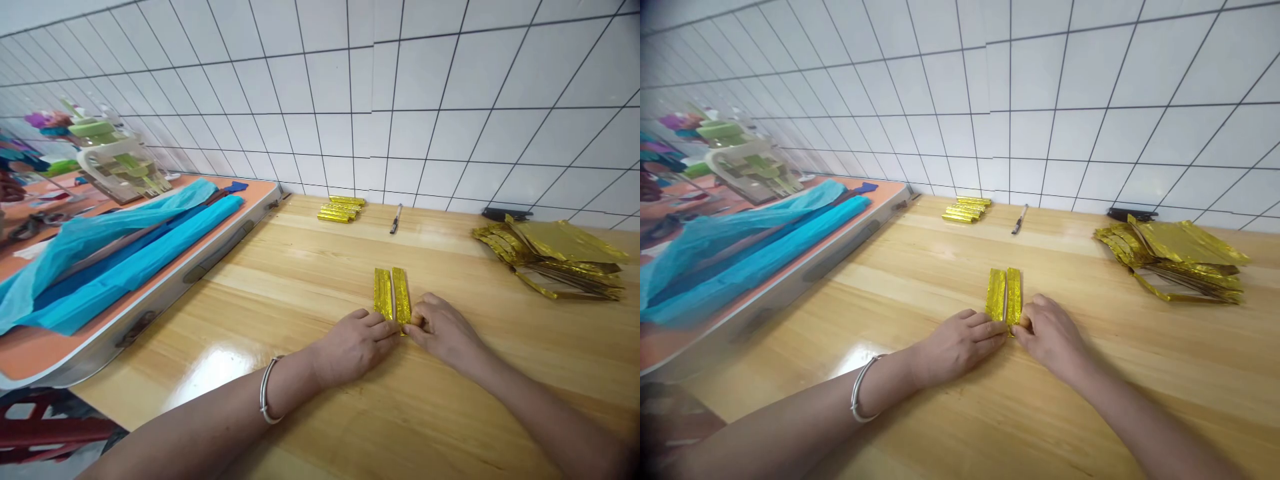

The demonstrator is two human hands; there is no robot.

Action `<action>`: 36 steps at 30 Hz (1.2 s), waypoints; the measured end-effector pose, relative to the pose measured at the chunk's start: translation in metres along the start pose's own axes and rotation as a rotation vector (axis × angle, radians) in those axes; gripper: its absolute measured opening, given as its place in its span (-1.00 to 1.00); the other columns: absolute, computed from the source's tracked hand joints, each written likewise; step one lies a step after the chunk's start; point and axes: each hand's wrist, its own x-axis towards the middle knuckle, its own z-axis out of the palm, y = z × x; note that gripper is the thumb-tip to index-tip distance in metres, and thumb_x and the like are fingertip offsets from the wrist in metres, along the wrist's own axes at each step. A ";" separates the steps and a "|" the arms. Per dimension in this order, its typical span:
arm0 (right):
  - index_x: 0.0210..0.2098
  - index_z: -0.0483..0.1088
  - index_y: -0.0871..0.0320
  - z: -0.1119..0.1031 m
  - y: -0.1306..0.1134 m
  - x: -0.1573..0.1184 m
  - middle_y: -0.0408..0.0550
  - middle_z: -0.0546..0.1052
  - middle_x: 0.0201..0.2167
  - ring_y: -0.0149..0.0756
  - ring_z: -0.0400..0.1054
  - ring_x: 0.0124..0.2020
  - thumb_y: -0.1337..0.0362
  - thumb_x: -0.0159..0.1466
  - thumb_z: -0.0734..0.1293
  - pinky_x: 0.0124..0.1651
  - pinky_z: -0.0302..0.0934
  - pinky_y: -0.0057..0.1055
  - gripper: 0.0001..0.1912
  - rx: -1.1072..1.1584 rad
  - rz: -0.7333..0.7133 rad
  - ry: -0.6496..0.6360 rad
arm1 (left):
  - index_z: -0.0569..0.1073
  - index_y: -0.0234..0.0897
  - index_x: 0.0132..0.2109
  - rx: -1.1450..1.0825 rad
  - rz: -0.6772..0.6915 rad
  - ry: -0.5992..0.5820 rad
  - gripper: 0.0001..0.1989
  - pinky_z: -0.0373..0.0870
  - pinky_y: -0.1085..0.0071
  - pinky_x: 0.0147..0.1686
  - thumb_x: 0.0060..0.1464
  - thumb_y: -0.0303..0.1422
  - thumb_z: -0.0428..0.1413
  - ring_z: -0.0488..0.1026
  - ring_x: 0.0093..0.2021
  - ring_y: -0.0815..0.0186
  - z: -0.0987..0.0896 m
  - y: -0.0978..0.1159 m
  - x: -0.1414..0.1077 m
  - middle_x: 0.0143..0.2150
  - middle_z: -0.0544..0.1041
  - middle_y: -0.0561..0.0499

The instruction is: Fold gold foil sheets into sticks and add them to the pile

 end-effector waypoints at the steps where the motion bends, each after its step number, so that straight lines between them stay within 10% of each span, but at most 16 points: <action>1: -0.57 0.25 0.12 0.000 0.001 0.000 -0.12 0.30 -0.47 -0.33 0.20 -0.43 0.23 0.12 0.27 -0.42 0.06 -0.43 -0.83 0.009 -0.002 0.001 | 0.31 -0.34 0.04 -0.004 0.001 -0.011 -0.71 0.26 0.32 -0.18 0.27 -0.41 -0.20 0.30 -0.11 0.25 0.000 0.000 0.000 0.02 0.38 -0.14; 36: -0.49 0.24 0.12 -0.001 0.013 0.003 -0.17 0.31 -0.44 -0.39 0.21 -0.45 0.25 0.11 0.29 -0.40 0.12 -0.45 -0.87 0.225 0.022 0.046 | 0.22 -0.19 0.13 -0.020 -0.098 -0.090 -0.66 0.13 0.29 -0.23 0.23 -0.39 -0.13 0.25 -0.22 0.25 -0.004 0.005 0.004 -0.03 0.40 -0.04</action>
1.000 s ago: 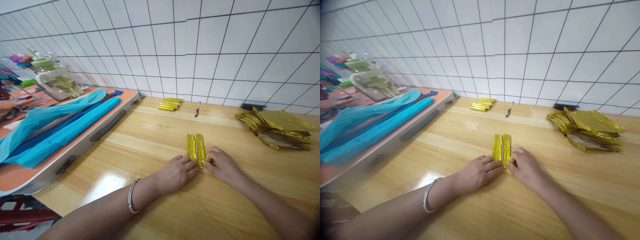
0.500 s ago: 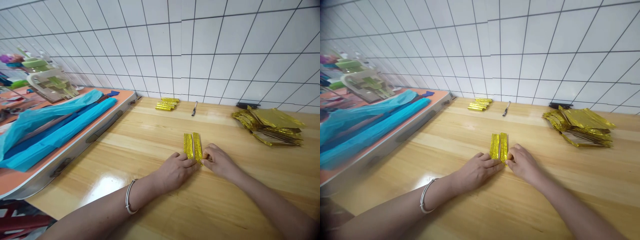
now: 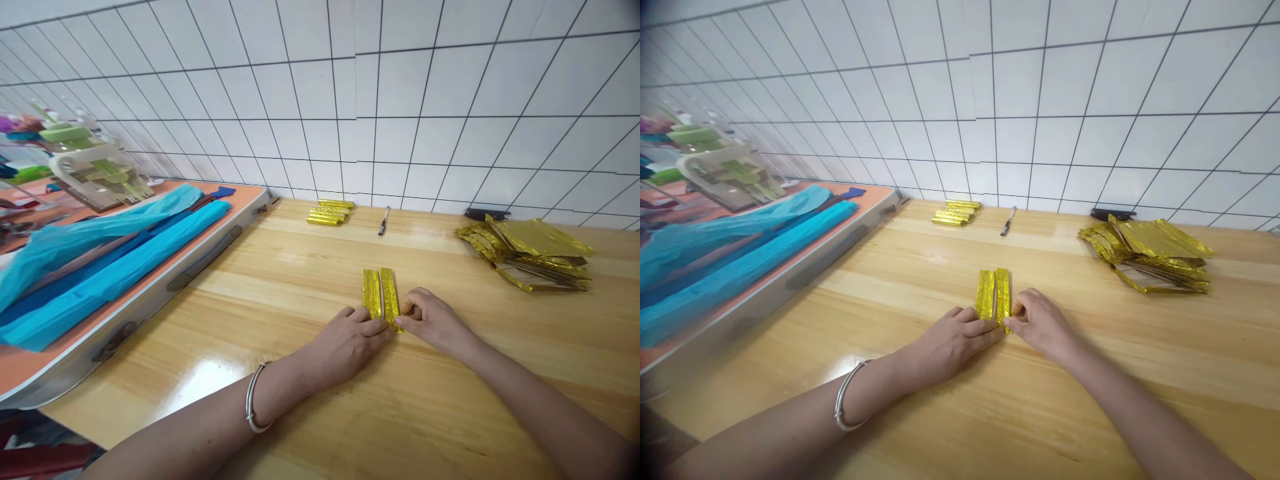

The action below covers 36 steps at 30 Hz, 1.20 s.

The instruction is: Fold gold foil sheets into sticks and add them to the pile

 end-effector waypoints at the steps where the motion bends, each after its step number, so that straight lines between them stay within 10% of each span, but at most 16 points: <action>1: -0.49 0.23 0.12 0.001 -0.002 -0.001 -0.16 0.31 -0.44 -0.38 0.21 -0.43 0.26 0.10 0.30 -0.38 0.11 -0.44 -0.87 -0.037 -0.009 0.014 | 0.21 -0.19 0.14 -0.001 0.000 0.001 -0.66 0.13 0.29 -0.23 0.23 -0.39 -0.13 0.25 -0.22 0.25 0.000 0.000 0.000 -0.03 0.40 -0.05; 15: -0.38 0.24 0.10 0.007 -0.009 -0.015 -0.14 0.34 -0.42 -0.35 0.25 -0.38 0.36 0.20 0.17 -0.31 0.17 -0.42 -0.95 0.119 -0.112 0.183 | 0.17 -0.16 0.19 0.043 -0.004 0.019 -0.62 0.17 0.34 -0.22 0.23 -0.37 -0.11 0.26 -0.17 0.27 -0.002 0.003 -0.002 0.00 0.37 -0.05; 28: -0.28 0.30 0.10 0.011 -0.009 -0.010 -0.09 0.37 -0.36 -0.32 0.28 -0.29 0.44 0.21 0.13 -0.22 0.21 -0.37 -0.81 0.114 -0.232 0.041 | 0.14 -0.25 0.18 -0.199 -0.014 0.047 -0.57 0.24 0.33 0.02 0.17 -0.48 -0.10 0.27 0.00 0.25 0.000 -0.003 -0.014 0.15 0.24 -0.09; 36: -0.13 0.40 0.03 0.007 -0.014 -0.015 -0.04 0.40 -0.15 -0.29 0.31 -0.18 0.39 0.24 0.14 -0.11 0.22 -0.37 -0.70 0.112 -0.335 -0.106 | 0.26 -0.29 0.00 -0.272 -0.122 0.005 -0.73 0.39 0.43 -0.16 0.13 -0.43 -0.06 0.39 -0.18 0.33 -0.010 -0.003 -0.021 -0.01 0.30 -0.09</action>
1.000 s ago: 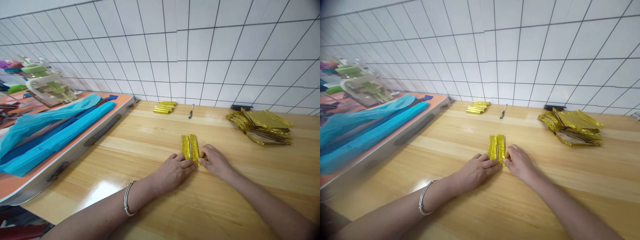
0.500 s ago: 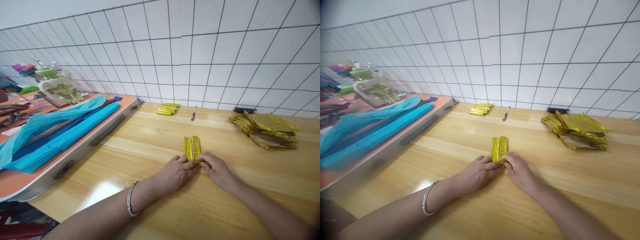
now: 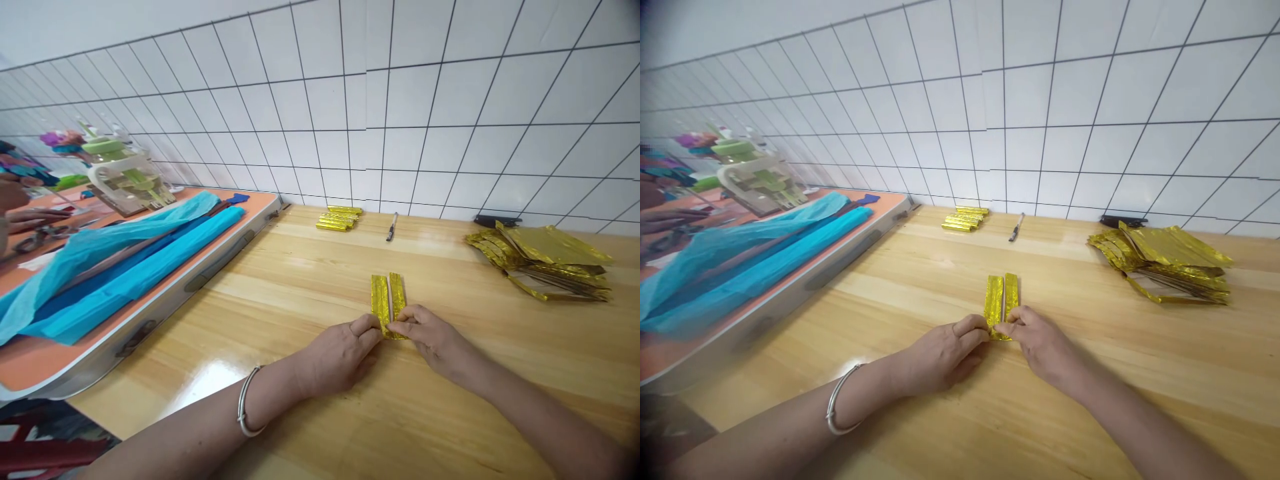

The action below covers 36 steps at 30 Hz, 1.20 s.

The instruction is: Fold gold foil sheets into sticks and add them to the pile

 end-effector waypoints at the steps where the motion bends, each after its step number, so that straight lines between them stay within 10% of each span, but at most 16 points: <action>1: -0.13 0.40 0.03 0.002 -0.002 -0.001 -0.06 0.42 -0.17 -0.28 0.32 -0.18 0.36 0.23 0.16 -0.11 0.22 -0.36 -0.72 -0.006 0.053 -0.008 | 0.26 -0.29 -0.01 0.004 0.003 -0.003 -0.74 0.39 0.43 -0.16 0.13 -0.42 -0.06 0.39 -0.18 0.33 0.000 -0.001 0.001 -0.01 0.31 -0.08; 14: 0.00 0.34 0.04 0.014 -0.001 -0.008 -0.03 0.40 -0.05 -0.17 0.22 -0.02 0.32 0.31 0.10 0.01 0.14 -0.24 -0.67 -0.242 -0.014 -0.060 | 0.04 -0.19 0.26 0.076 0.098 -0.072 -0.53 -0.11 0.18 0.25 0.23 -0.28 -0.16 -0.03 0.29 0.23 -0.003 -0.016 -0.041 0.29 0.09 0.00; 22: 0.11 0.26 0.03 0.012 0.003 -0.007 0.00 0.38 -0.01 -0.19 0.22 -0.01 0.47 0.24 0.11 0.03 0.15 -0.23 -0.53 -0.318 -0.112 -0.106 | -0.08 -0.28 0.30 0.085 0.168 -0.051 -0.46 -0.15 0.21 0.26 0.25 -0.18 -0.22 -0.11 0.32 0.25 -0.004 -0.009 -0.024 0.33 -0.04 -0.03; 36: 0.09 0.28 0.06 0.008 0.002 -0.005 0.01 0.38 -0.02 -0.22 0.24 -0.02 0.48 0.25 0.09 0.03 0.20 -0.23 -0.54 -0.276 -0.105 -0.108 | 0.08 -0.28 0.23 0.069 0.091 -0.005 -0.49 0.12 0.25 0.06 0.18 -0.18 -0.12 0.27 0.11 0.19 0.001 0.000 -0.005 0.16 0.30 -0.13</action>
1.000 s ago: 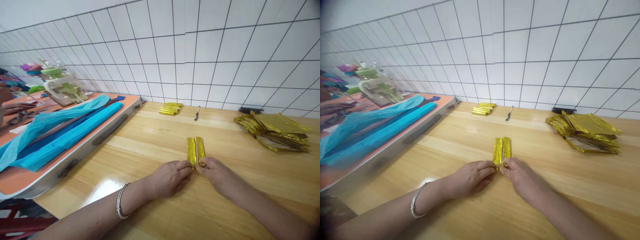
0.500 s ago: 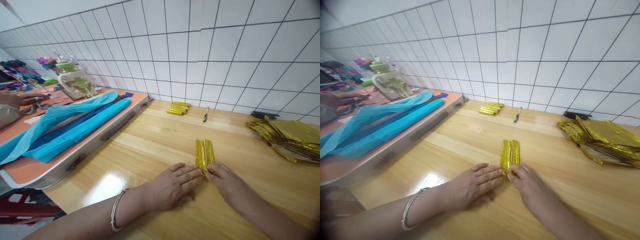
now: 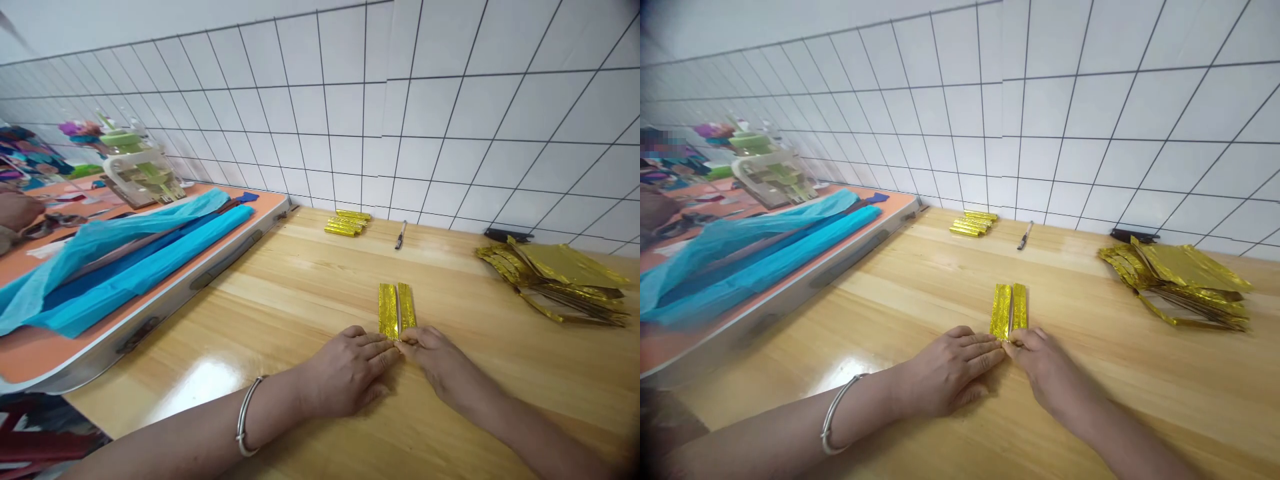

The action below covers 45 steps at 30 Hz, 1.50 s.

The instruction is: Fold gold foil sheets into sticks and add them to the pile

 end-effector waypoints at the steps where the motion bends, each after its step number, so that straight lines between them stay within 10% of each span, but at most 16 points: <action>1: 0.08 0.30 0.07 -0.001 0.003 0.000 0.01 0.38 -0.02 -0.23 0.24 -0.02 0.46 0.26 0.09 0.03 0.20 -0.25 -0.56 0.035 0.005 0.018 | 0.10 -0.29 0.22 0.017 -0.011 -0.002 -0.49 0.14 0.25 0.04 0.18 -0.18 -0.11 0.29 0.07 0.19 0.000 0.002 0.002 0.13 0.33 -0.13; 9: 0.08 0.28 0.10 0.000 0.021 0.000 0.01 0.39 0.02 -0.30 0.25 0.05 0.39 0.30 0.07 0.09 0.18 -0.29 -0.60 0.176 0.036 0.117 | 0.18 -0.24 0.16 0.078 -0.145 0.005 -0.50 0.18 0.27 -0.04 0.14 -0.10 -0.06 0.30 -0.03 0.18 0.008 0.019 0.011 -0.01 0.37 -0.08; 25: 0.17 0.17 0.36 0.013 -0.018 -0.013 0.15 0.16 0.21 -0.17 0.06 0.21 0.58 0.15 0.05 0.20 0.08 -0.23 -0.42 -0.328 0.102 -0.068 | 0.27 -0.33 0.10 0.148 -0.133 0.041 -0.50 0.18 0.26 -0.05 0.11 -0.10 -0.04 0.31 -0.03 0.15 0.012 0.025 0.013 0.01 0.40 -0.12; 33: 0.27 -0.07 0.30 -0.004 -0.029 -0.035 0.16 -0.05 0.29 -0.09 -0.17 0.29 0.00 0.28 0.09 0.28 -0.17 -0.09 -0.30 -0.270 0.085 -0.127 | 0.18 -0.39 0.19 0.195 -0.139 0.111 -0.36 0.11 0.22 0.04 0.15 0.01 -0.18 0.23 0.12 0.11 0.019 0.035 0.004 0.14 0.31 -0.20; 45: 0.23 0.07 0.34 0.003 -0.065 -0.037 0.21 0.07 0.24 -0.03 -0.08 0.26 0.05 0.29 0.07 0.24 -0.12 -0.05 -0.36 -0.351 0.181 -0.099 | 0.20 -0.17 0.18 0.171 -0.059 0.128 -0.57 -0.09 0.14 0.19 0.24 -0.16 -0.22 0.16 0.21 0.25 0.017 0.017 0.000 0.18 0.29 -0.04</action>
